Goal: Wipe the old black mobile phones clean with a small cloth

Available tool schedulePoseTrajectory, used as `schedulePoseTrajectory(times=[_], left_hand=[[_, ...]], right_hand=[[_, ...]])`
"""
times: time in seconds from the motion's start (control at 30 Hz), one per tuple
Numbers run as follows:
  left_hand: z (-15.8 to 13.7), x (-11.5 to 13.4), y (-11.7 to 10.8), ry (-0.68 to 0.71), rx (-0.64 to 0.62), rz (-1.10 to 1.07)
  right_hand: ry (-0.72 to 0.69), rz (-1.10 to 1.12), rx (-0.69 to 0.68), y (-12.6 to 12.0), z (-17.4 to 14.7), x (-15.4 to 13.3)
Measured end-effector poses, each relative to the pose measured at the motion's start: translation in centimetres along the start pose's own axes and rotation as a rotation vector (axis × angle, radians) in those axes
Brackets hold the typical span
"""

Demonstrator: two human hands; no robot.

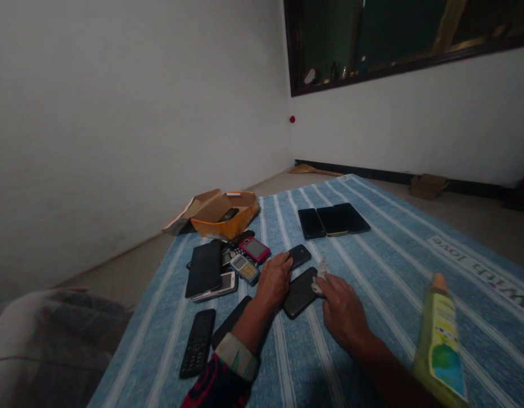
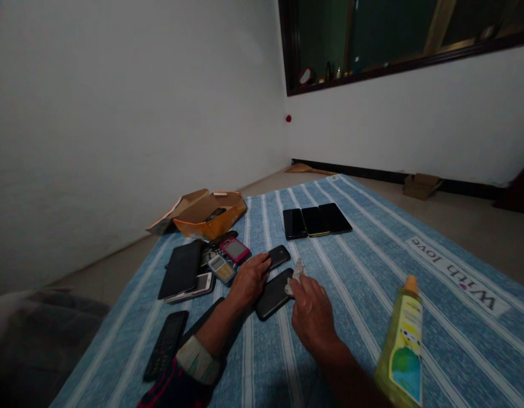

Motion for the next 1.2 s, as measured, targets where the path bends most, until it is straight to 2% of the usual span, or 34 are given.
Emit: schedulePoseTrajectory(times=[0.47,0.77,1.2], left_hand=[[-0.46,0.01,0.0,0.064,0.049,0.067],[-0.2,-0.46,0.06,0.036,0.071,0.044],[-0.28,-0.38,-0.23,0.013,0.031,0.028]], right_hand=[[-0.004,-0.02,0.019,-0.03,-0.07,0.02],[-0.013,-0.036,0.012,-0.14,-0.06,0.02],[-0.013,-0.053,0.016,-0.1,-0.1,0.01]])
Point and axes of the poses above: each hand's wrist, its own z-axis towards the middle knuckle, its own y-axis out of the palm, x = y × z, the point moved 1 cm from there along z, towards the middle knuckle, and after that the axes turned 8 degrees about -z, right-handed, at the moved point
